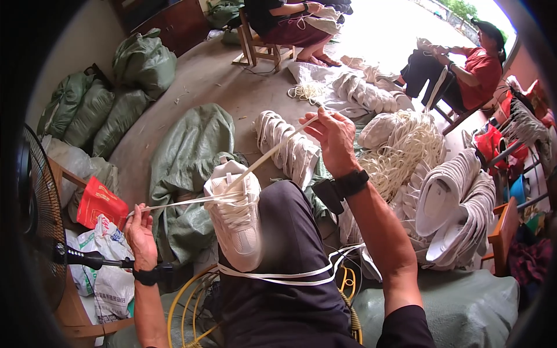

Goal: The recorder is lacing and tying white shoes in a production environment.

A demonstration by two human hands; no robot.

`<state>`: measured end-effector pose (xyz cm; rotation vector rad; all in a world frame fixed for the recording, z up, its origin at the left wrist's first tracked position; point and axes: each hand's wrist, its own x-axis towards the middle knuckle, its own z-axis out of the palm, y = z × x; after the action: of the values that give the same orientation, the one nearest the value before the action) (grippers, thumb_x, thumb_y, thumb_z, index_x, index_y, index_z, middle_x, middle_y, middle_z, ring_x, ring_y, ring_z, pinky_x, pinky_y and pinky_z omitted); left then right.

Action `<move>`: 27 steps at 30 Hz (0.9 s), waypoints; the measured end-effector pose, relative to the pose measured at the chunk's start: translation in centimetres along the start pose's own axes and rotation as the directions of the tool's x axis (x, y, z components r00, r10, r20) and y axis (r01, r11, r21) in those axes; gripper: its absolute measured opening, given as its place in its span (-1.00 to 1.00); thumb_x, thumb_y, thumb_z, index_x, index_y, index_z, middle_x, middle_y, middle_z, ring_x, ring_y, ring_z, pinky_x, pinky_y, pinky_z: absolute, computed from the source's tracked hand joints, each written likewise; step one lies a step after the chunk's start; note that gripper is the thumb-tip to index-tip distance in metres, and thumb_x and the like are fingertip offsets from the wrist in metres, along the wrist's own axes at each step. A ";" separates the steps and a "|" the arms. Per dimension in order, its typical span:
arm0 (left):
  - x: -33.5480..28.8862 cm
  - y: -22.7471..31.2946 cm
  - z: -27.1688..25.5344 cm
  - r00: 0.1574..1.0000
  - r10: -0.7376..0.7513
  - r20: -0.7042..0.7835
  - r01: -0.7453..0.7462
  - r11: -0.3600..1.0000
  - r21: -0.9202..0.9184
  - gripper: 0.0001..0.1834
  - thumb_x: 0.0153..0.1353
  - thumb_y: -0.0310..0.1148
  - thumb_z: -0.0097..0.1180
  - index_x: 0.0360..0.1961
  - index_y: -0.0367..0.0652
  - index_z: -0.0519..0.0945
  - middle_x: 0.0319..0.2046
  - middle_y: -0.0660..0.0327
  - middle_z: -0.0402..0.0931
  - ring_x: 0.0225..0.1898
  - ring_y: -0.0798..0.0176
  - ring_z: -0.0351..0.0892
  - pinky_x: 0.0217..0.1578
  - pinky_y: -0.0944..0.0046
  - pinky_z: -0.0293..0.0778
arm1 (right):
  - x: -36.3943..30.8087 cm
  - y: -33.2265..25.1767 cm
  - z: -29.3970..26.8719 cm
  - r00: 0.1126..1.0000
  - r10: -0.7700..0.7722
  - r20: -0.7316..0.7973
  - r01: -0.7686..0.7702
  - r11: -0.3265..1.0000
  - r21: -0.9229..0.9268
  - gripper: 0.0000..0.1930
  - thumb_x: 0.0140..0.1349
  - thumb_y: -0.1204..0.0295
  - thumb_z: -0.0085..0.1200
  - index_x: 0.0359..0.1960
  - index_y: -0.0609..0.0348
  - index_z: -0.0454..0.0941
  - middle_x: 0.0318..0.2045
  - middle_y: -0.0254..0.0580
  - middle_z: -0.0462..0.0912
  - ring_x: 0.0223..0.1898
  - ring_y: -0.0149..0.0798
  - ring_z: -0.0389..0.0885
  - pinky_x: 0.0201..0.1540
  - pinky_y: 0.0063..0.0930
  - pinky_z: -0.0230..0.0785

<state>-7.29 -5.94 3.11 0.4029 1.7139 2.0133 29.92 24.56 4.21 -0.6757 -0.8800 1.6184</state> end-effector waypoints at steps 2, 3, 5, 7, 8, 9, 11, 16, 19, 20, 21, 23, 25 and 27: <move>0.6 -0.4 -0.2 0.995 -0.053 0.081 0.063 0.991 -0.119 -0.75 0.38 -0.20 0.21 -0.13 -0.16 0.64 -0.16 0.26 0.69 -0.10 0.38 0.66 -0.08 0.35 0.53 | -0.1 -0.1 0.6 0.999 0.034 -0.027 -0.032 0.996 0.083 -0.81 0.44 0.37 0.08 -0.17 0.29 0.52 -0.29 -0.09 0.69 -0.28 -0.21 0.72 -0.12 -0.37 0.58; 1.0 -0.5 -0.2 0.995 -0.051 0.080 0.060 0.991 -0.120 -0.75 0.38 -0.20 0.21 -0.13 -0.16 0.64 -0.16 0.26 0.69 -0.10 0.38 0.66 -0.08 0.35 0.53 | -0.2 -0.2 0.7 0.996 0.075 -0.037 -0.069 0.985 0.161 -0.83 0.45 0.39 0.06 -0.13 0.27 0.51 -0.27 -0.09 0.68 -0.31 -0.22 0.70 -0.16 -0.41 0.56; 1.8 -0.9 0.0 0.958 -0.178 0.225 0.248 0.906 -0.342 -0.78 0.40 -0.23 0.18 -0.11 -0.15 0.63 -0.15 0.24 0.70 -0.09 0.34 0.68 -0.10 0.32 0.57 | -0.2 -0.5 0.9 0.992 0.116 -0.044 -0.103 0.966 0.236 -0.85 0.46 0.42 0.03 -0.10 0.25 0.49 -0.25 -0.10 0.68 -0.33 -0.23 0.68 -0.19 -0.44 0.53; 2.6 -1.3 0.4 0.951 -0.185 0.247 0.274 0.872 -0.404 -0.76 0.41 -0.27 0.15 -0.05 -0.19 0.60 -0.25 0.27 0.68 -0.20 0.36 0.66 -0.16 0.33 0.59 | -0.3 -0.7 1.1 0.939 0.109 0.327 -0.215 0.926 0.309 -0.85 0.45 0.39 0.07 -0.13 0.23 0.56 -0.32 -0.17 0.67 -0.44 -0.34 0.60 -0.33 -0.53 0.43; 3.1 -1.4 0.5 0.922 -0.232 0.310 0.358 0.817 -0.452 -0.75 0.42 -0.30 0.14 -0.01 -0.22 0.57 -0.33 0.30 0.63 -0.27 0.38 0.62 -0.20 0.34 0.58 | -0.7 -0.7 1.1 0.913 0.077 0.401 -0.222 0.918 0.328 -0.85 0.45 0.39 0.07 -0.13 0.23 0.56 -0.32 -0.17 0.67 -0.44 -0.34 0.60 -0.33 -0.53 0.43; 3.6 -1.5 0.6 0.889 -0.275 0.367 0.436 0.755 -0.490 -0.74 0.42 -0.32 0.13 0.02 -0.24 0.55 -0.40 0.33 0.59 -0.34 0.40 0.58 -0.23 0.35 0.57 | -1.5 -0.6 1.1 0.947 0.081 0.311 -0.081 0.997 -0.013 -0.83 0.44 0.37 0.09 -0.17 0.23 0.60 -0.39 -0.22 0.66 -0.49 -0.39 0.55 -0.39 -0.54 0.38; 4.4 -1.7 0.8 0.886 -0.311 0.344 0.452 0.745 -0.491 -0.75 0.42 -0.36 0.12 0.02 -0.26 0.53 -0.46 0.35 0.51 -0.42 0.42 0.50 -0.31 0.37 0.53 | -3.1 1.1 2.1 0.967 -0.031 0.255 0.151 0.870 -0.469 -0.77 0.39 0.34 0.15 -0.30 0.27 0.70 -0.55 -0.33 0.63 -0.55 -0.47 0.51 -0.47 -0.50 0.37; 5.1 -2.8 1.5 0.850 -0.403 0.339 0.523 0.719 -0.457 -0.85 0.44 -0.40 0.07 -0.07 -0.24 0.52 -0.53 0.38 0.38 -0.64 0.54 0.25 -0.55 0.47 0.29 | -6.5 5.2 4.0 0.882 0.035 0.470 0.365 0.580 -0.728 -0.84 0.21 0.49 0.09 -0.31 0.32 0.69 -0.53 0.06 0.67 -0.48 -0.13 0.70 -0.36 -0.28 0.49; 4.5 -3.2 2.1 0.861 -0.400 0.315 0.491 0.814 -0.311 -0.84 0.44 -0.39 0.08 -0.06 -0.23 0.53 -0.51 0.38 0.38 -0.65 0.54 0.21 -0.56 0.48 0.26 | -7.0 6.2 4.3 0.856 0.111 0.505 0.410 0.449 -0.794 -0.85 0.14 0.50 0.11 -0.37 0.31 0.69 -0.53 0.10 0.65 -0.46 0.04 0.68 -0.36 -0.24 0.48; 4.1 -3.4 2.5 0.885 -0.379 0.271 0.448 0.852 -0.271 -0.81 0.42 -0.39 0.11 -0.03 -0.25 0.54 -0.47 0.38 0.41 -0.63 0.55 0.20 -0.56 0.49 0.23 | -7.1 6.3 4.4 0.848 0.121 0.516 0.424 0.429 -0.797 -0.86 0.12 0.47 0.13 -0.42 0.28 0.68 -0.53 0.10 0.65 -0.44 0.12 0.66 -0.36 -0.21 0.47; 3.8 -3.4 2.8 0.886 -0.364 0.288 0.440 0.857 -0.269 -0.81 0.42 -0.39 0.11 -0.03 -0.25 0.54 -0.47 0.38 0.41 -0.63 0.55 0.20 -0.56 0.49 0.23 | -7.1 6.4 4.4 0.836 0.102 0.538 0.449 0.436 -0.780 -0.86 0.12 0.47 0.13 -0.42 0.28 0.68 -0.53 0.10 0.65 -0.44 0.12 0.66 -0.36 -0.21 0.47; 3.3 -3.3 3.4 0.885 -0.327 0.330 0.398 0.901 -0.174 -0.77 0.41 -0.41 0.12 0.02 -0.26 0.56 -0.41 0.36 0.45 -0.60 0.57 0.21 -0.56 0.50 0.21 | -7.2 6.4 4.3 0.809 0.168 0.564 0.444 0.454 -0.772 -0.88 0.10 0.46 0.13 -0.44 0.26 0.66 -0.54 0.09 0.64 -0.44 0.11 0.66 -0.36 -0.17 0.46; 2.8 -3.2 3.9 0.879 -0.338 0.337 0.396 0.910 -0.122 -0.74 0.39 -0.44 0.13 0.05 -0.28 0.56 -0.35 0.35 0.49 -0.58 0.59 0.22 -0.56 0.52 0.21 | -7.1 6.4 4.2 0.784 0.154 0.602 0.495 0.430 -0.755 -0.87 0.14 0.44 0.16 -0.40 0.26 0.67 -0.55 0.03 0.64 -0.49 0.00 0.65 -0.38 -0.22 0.44; 2.2 -3.1 4.3 0.855 -0.370 0.365 0.398 0.917 -0.003 -0.73 0.37 -0.46 0.14 0.07 -0.27 0.54 -0.30 0.34 0.52 -0.59 0.61 0.18 -0.59 0.57 0.15 | -6.8 6.4 4.1 0.758 0.156 0.634 0.532 0.415 -0.738 -0.86 0.19 0.42 0.19 -0.36 0.25 0.69 -0.56 -0.03 0.65 -0.54 -0.11 0.63 -0.40 -0.28 0.42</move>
<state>-6.56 -0.81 0.64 0.3412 1.3578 1.5957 24.60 16.44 1.06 -0.6731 -2.3689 0.9868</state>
